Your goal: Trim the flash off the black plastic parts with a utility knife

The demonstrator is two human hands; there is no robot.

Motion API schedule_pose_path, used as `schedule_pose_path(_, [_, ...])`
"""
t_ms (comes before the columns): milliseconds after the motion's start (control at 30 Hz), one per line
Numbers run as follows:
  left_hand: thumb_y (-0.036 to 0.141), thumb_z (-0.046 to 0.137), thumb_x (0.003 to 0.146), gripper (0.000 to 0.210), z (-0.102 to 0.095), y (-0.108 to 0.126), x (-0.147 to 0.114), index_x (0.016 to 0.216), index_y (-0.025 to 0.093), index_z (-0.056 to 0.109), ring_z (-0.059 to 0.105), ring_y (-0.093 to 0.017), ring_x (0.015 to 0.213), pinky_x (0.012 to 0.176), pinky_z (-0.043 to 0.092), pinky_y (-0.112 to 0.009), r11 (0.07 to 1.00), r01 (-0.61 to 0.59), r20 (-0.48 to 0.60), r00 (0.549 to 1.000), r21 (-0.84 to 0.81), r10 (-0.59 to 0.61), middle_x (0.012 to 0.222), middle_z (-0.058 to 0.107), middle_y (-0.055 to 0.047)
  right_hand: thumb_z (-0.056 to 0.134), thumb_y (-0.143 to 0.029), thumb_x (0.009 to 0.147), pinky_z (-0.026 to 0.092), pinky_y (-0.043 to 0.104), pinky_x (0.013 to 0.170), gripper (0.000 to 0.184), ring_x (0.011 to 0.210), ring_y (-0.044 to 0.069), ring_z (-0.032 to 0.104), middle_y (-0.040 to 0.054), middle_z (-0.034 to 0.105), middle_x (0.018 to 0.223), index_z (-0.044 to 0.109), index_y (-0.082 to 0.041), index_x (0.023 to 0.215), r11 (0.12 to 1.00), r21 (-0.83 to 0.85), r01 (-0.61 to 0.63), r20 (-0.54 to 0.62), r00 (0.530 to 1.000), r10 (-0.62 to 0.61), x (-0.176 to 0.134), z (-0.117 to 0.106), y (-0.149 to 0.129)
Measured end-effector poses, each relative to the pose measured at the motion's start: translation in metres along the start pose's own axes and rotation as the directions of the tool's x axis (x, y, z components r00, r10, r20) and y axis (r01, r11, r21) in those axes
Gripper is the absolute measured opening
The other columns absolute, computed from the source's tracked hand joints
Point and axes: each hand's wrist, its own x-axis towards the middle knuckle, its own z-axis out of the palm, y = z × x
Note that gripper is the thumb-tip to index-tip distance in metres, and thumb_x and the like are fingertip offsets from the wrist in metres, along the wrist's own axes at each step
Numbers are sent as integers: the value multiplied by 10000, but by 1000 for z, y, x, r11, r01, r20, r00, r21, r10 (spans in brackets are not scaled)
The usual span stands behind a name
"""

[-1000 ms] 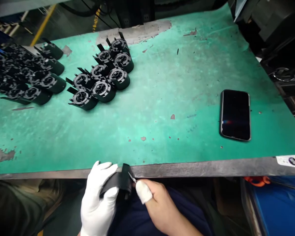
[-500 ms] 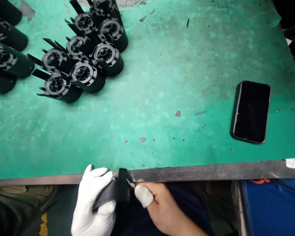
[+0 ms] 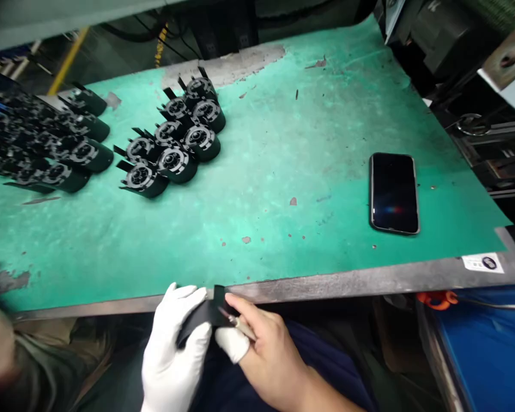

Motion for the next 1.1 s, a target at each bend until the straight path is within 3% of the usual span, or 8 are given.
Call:
schedule_pose_path(100, [494,583,943,546,-19,17,-2,1420,246,483,495,-334,1359,1185,374,-612,996,1,13,1000,-89,1,1390,556,-136,584,-383,963,474,343,910,387,944,220,625,45,678,978,641,-282,1333,996,31,85,-88,993,-82,1,-3,-8])
schedule_pose_path(200, [724,532,851,833,-35,27,-2,1515,253,357,404,-396,1438,1123,466,-603,972,44,25,999,-230,-39,1555,369,-186,585,-369,962,474,374,970,339,1042,262,632,64,713,1084,685,-271,1271,974,209,88,-20,996,-86,4,-5,-20])
schedule_pose_path(367, [719,647,776,958,-36,28,1,1539,287,262,562,-375,1316,1012,584,-533,887,218,340,937,-407,-74,1494,473,-197,618,-386,946,505,337,859,260,907,231,637,36,716,965,746,-229,1110,941,338,-1,165,985,-58,14,6,-39])
schedule_pose_path(433, [598,687,837,832,-31,28,2,1510,285,311,609,-345,1261,1001,591,-515,928,154,262,963,-339,-64,1433,527,-178,632,-403,938,495,329,843,262,867,212,614,27,689,926,737,-227,1102,953,304,-6,159,986,-45,12,7,-36])
schedule_pose_path(533, [373,731,850,701,-19,28,2,1460,256,406,571,-340,1270,1045,535,-548,996,87,25,996,25,-88,1398,515,-161,531,-505,982,455,284,674,386,698,154,521,15,613,841,668,-222,1206,957,270,-108,92,992,86,-1,0,-20])
schedule_pose_path(667, [259,733,818,598,1,25,1,1378,239,526,531,-347,1231,1047,484,-568,933,54,-62,997,357,-35,1306,536,-144,349,-569,1033,360,276,580,526,621,124,415,2,544,784,642,-193,1256,945,220,-241,82,970,228,-12,-9,1])
schedule_pose_path(867, [130,744,785,595,15,22,-6,1332,251,539,498,-340,1271,1086,447,-555,962,33,-119,993,270,-1,1250,511,-123,456,-439,1035,483,336,839,361,892,201,612,22,704,941,721,-266,1209,973,199,-116,177,981,80,7,-1,-9])
schedule_pose_path(1100, [102,783,743,485,17,22,0,1190,162,606,558,-356,1192,1011,490,-574,966,-18,-145,988,259,57,1137,585,-134,470,-362,1039,504,346,959,327,1038,223,665,38,747,1134,724,-263,1219,984,161,-81,148,987,57,10,-3,-9])
